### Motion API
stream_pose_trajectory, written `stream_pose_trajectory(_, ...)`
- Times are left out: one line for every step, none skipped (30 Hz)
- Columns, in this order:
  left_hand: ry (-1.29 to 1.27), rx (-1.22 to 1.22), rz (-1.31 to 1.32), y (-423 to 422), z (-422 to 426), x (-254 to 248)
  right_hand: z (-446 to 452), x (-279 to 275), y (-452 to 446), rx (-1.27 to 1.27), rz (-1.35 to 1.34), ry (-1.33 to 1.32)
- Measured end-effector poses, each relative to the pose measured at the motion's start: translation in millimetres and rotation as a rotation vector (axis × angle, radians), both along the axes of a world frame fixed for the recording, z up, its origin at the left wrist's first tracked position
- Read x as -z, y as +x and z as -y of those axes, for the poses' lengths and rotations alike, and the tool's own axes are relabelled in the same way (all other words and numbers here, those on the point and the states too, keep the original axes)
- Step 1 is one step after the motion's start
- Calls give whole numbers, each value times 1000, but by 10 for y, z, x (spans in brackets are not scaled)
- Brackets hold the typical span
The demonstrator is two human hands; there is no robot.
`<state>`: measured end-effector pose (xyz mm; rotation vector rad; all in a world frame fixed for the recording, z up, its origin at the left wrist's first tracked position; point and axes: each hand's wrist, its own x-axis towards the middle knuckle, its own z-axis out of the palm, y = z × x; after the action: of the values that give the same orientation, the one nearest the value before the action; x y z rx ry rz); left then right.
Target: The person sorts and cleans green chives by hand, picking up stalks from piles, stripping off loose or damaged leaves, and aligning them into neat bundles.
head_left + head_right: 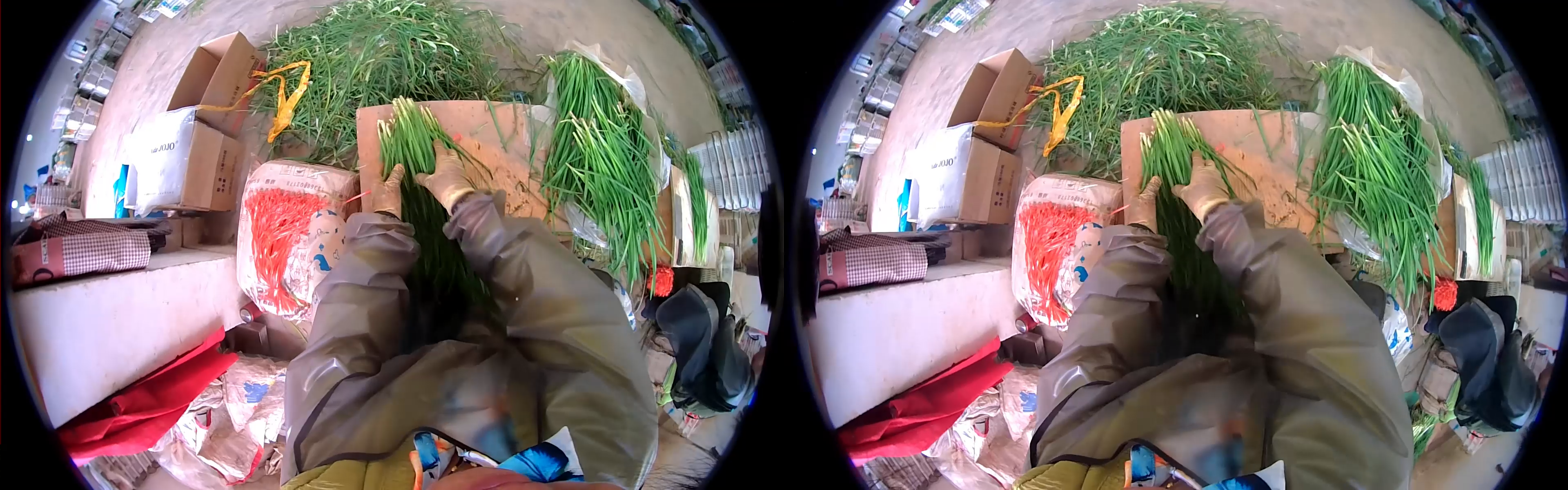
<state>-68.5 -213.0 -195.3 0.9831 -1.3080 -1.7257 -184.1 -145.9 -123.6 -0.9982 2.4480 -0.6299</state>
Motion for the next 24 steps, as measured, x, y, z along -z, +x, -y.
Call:
stream_pose_trajectory(-9,-81,5,4,38,14,-78,-41,-27,-52,-45,-79)
stream_pose_trajectory(-16,-161,10,-9,45,23,-138,-78,-60,-104,-91,-156)
stream_pose_trajectory(14,-235,-52,-46,35,-33,-164,-15,-89,-216,-101,-224)
stream_pose_trajectory(13,-228,-55,-75,21,-186,-179,59,-30,-254,-153,-292)
stream_pose_trajectory(-112,-117,-22,-75,-8,-345,-181,121,-4,-285,-160,-261)
stream_pose_trajectory(-236,-7,13,-56,-46,-439,-171,114,36,-318,-165,-231)
stream_pose_trajectory(-294,19,400,-61,-113,-293,-151,133,45,-331,-168,-247)
stream_pose_trajectory(-521,-16,561,-65,-176,-88,-151,148,48,-327,-167,-252)
stream_pose_trajectory(-525,49,697,-55,-256,-145,-154,131,56,-320,-160,-284)
stream_pose_trajectory(-524,115,833,-31,-332,-228,-166,113,61,-314,-154,-314)
stream_pose_trajectory(-593,146,903,-13,-367,-188,-176,88,53,-304,-73,-280)
stream_pose_trajectory(-602,154,898,27,-388,-200,-181,122,71,-293,-77,-283)
stream_pose_trajectory(-618,164,934,78,-373,-217,-171,171,81,-322,-77,-323)
stream_pose_trajectory(-642,191,949,60,-358,-231,-200,204,-2,-333,-93,-356)
stream_pose_trajectory(-571,244,838,92,-272,-171,-264,121,-42,-318,-116,-348)
stream_pose_trajectory(-514,272,806,110,-226,-169,-355,6,-62,-301,-137,-337)
stream_pose_trajectory(-377,279,493,143,-232,-210,-475,-218,-141,-300,-121,-283)
stream_pose_trajectory(-330,209,403,178,-180,95,-609,-425,-249,-303,-97,-232)
stream_pose_trajectory(-182,241,297,199,-145,79,-780,-511,-388,-293,-109,-234)
stream_pose_trajectory(-153,229,376,188,-240,-272,-963,-642,-558,-264,-123,-230)
stream_pose_trajectory(-181,201,240,212,-198,-106,-1174,-817,-801,-305,-360,-247)
stream_pose_trajectory(-270,223,173,245,-119,9,-1375,-954,-1079,-250,-354,-194)
stream_pose_trajectory(-256,134,314,252,-157,-70,-1576,-1095,-1353,-197,-348,-140)
stream_pose_trajectory(-240,39,456,247,-194,-259,-1774,-1177,-1669,-49,-101,-25)
